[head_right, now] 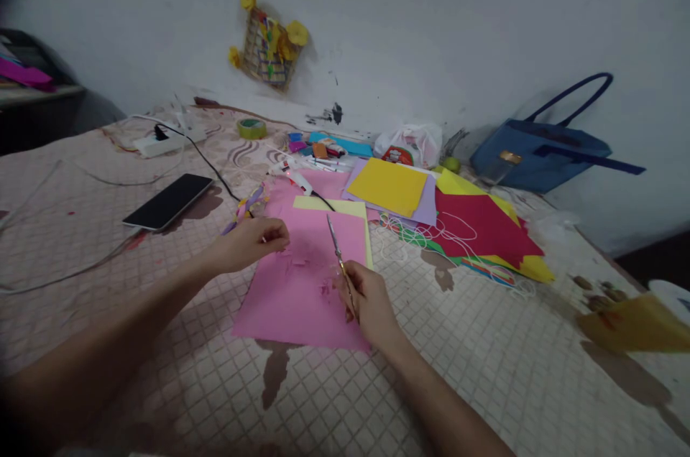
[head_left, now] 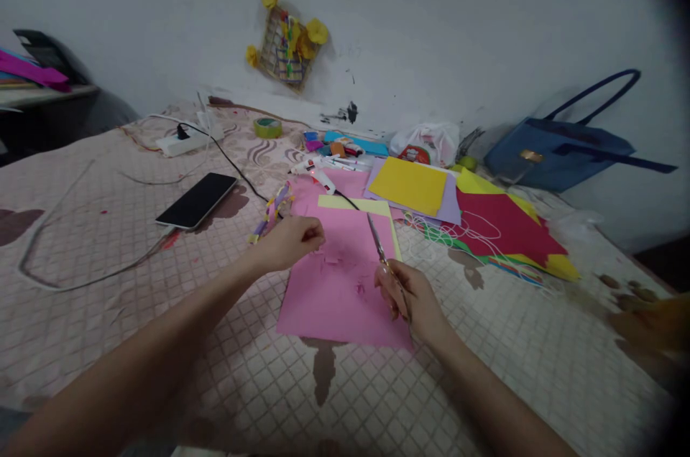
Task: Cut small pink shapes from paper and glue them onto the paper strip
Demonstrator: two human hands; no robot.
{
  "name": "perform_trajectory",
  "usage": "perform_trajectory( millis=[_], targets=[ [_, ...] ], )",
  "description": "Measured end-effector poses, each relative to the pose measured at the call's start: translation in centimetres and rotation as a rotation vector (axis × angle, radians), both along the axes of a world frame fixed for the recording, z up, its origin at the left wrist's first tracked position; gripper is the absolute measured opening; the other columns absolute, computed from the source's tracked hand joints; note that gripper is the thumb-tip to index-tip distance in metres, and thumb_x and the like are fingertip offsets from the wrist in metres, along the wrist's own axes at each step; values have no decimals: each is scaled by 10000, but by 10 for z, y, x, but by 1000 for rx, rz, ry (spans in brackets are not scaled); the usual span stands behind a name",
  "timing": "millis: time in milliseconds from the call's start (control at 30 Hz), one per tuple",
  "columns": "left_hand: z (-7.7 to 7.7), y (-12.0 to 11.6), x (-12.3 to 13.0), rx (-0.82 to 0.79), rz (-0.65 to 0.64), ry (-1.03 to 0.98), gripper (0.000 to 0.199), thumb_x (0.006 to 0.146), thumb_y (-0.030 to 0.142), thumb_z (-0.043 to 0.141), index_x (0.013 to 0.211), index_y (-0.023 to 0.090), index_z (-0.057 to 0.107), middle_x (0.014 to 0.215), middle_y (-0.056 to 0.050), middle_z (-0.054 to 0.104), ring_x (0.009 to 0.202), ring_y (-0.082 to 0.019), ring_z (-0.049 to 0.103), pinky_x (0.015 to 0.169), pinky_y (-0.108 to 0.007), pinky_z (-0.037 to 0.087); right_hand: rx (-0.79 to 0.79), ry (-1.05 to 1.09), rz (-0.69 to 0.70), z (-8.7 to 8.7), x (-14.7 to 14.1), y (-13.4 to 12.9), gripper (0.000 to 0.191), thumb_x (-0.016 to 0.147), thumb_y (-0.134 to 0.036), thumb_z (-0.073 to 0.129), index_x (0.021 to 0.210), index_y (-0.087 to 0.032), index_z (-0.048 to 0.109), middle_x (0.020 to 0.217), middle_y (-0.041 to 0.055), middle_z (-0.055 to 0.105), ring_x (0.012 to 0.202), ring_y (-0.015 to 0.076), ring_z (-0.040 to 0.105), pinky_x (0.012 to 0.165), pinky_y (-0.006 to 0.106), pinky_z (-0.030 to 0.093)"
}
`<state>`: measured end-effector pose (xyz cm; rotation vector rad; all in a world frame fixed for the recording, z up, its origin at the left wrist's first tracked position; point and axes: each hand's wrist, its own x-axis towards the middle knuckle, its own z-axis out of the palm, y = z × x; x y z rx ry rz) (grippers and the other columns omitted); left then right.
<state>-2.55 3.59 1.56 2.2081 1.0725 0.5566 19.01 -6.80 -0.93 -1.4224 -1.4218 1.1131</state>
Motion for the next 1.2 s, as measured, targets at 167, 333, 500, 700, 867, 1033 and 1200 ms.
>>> perform_trajectory(
  millis=[167,333,500,700,867,1033,1200],
  targets=[
    [-7,-2,3,244,-7,160,169,764,154,451,658,145,583,657,-15,563,621,-115,497,595,-237,353,2,-27,2,0,-1,0,333,831,-455,459,670,-166,490,429,-85,343,329,52,345,321,161,308],
    [-9,-3,5,342,75,187,184,766,120,447,697,140,616,736,-49,574,692,-140,518,663,-264,375,-6,-34,-4,-1,0,1,346,819,-476,473,675,-162,498,449,-83,354,336,49,347,319,160,320],
    [-13,-15,16,329,-85,205,130,767,132,491,739,143,618,771,-54,567,734,-152,517,676,-263,391,-7,-33,8,1,-1,0,346,816,-476,479,675,-161,500,465,-77,373,344,51,358,319,161,328],
    [-27,-25,25,425,-56,313,114,804,190,484,813,146,589,860,-78,554,825,-196,497,746,-326,388,-8,-39,8,1,-2,0,335,821,-463,481,664,-167,488,457,-81,361,342,51,356,326,160,327],
    [-29,-25,26,402,-30,335,72,780,178,508,782,155,576,867,-71,550,840,-200,490,748,-334,381,-9,-37,3,0,-3,0,346,813,-468,490,630,-175,458,455,-79,357,350,54,349,330,161,317],
    [-19,-24,24,360,-16,263,88,771,148,492,770,157,579,855,-60,560,814,-183,502,725,-314,383,15,-55,8,1,-3,0,324,819,-454,486,658,-173,483,468,-75,367,355,58,353,330,167,316],
    [-18,-24,23,378,-25,267,124,803,201,479,809,162,597,865,-66,563,833,-194,504,740,-329,382,24,-68,6,3,-3,0,316,819,-446,487,661,-173,496,480,-68,383,365,62,361,334,170,306]
  ],
)
